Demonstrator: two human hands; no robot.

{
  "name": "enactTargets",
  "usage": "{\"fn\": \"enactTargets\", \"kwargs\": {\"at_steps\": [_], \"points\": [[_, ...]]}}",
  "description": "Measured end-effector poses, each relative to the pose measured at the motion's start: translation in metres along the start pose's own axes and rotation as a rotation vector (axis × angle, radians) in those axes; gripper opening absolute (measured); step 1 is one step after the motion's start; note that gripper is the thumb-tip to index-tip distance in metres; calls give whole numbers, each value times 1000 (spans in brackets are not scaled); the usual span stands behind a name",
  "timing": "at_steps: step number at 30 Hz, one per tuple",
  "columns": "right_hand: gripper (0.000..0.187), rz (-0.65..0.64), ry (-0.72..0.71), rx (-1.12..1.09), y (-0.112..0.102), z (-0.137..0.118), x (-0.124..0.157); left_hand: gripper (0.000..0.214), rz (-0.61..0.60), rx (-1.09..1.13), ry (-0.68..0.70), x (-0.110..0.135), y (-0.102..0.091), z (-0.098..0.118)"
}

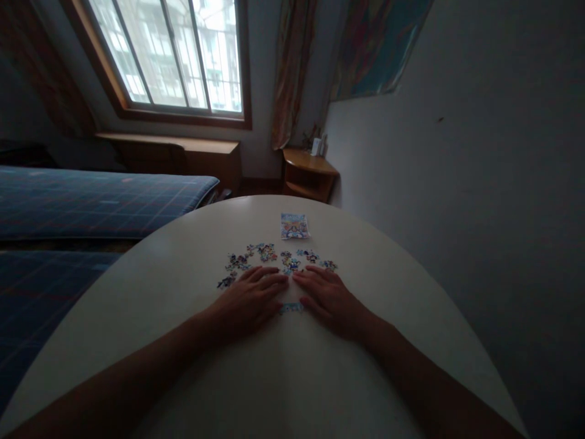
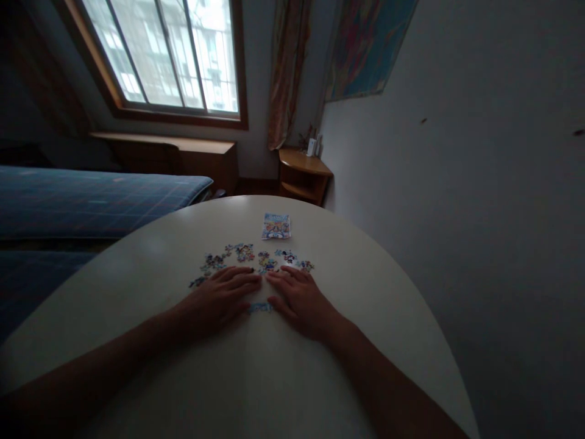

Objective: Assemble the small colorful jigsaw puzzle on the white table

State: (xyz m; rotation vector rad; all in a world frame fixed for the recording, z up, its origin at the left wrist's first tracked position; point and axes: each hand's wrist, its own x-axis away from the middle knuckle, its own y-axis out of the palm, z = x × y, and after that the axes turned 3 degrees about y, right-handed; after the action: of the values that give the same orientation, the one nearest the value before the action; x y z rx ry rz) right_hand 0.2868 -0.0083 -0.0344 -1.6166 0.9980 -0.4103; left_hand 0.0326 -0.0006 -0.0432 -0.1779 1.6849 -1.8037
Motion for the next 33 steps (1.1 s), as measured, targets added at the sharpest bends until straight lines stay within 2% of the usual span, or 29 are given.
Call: {"fn": "enactTargets", "kwargs": {"at_steps": [5,11,15,18,21,26,30,33], "points": [[41,25,95,49,-1,2,-2,25,74,-37,-115,-4,-2,-4],[60,-74,-2,12,3,-11,-9,31,110,-21,-113,-7,7,-3],[62,-121,-58,-60,-2,-12,-7,40,127,-2,-147,-5,11,-6],[49,-74,-96,-100,-4,-8,-5,40,115,22,-110,-4,10,-7],[37,17,-81,-102,-2,-3,-3,29,119,38,-72,-3,5,-5],[33,104,-39,-85,1,0,-4,21,62,95,140,-2,-3,2],[22,117,-18,-10,-2,6,-5,18,-14,119,225,-1,-6,4],[18,81,-9,63,-11,15,-2,20,-22,107,239,-1,-6,3]]}}
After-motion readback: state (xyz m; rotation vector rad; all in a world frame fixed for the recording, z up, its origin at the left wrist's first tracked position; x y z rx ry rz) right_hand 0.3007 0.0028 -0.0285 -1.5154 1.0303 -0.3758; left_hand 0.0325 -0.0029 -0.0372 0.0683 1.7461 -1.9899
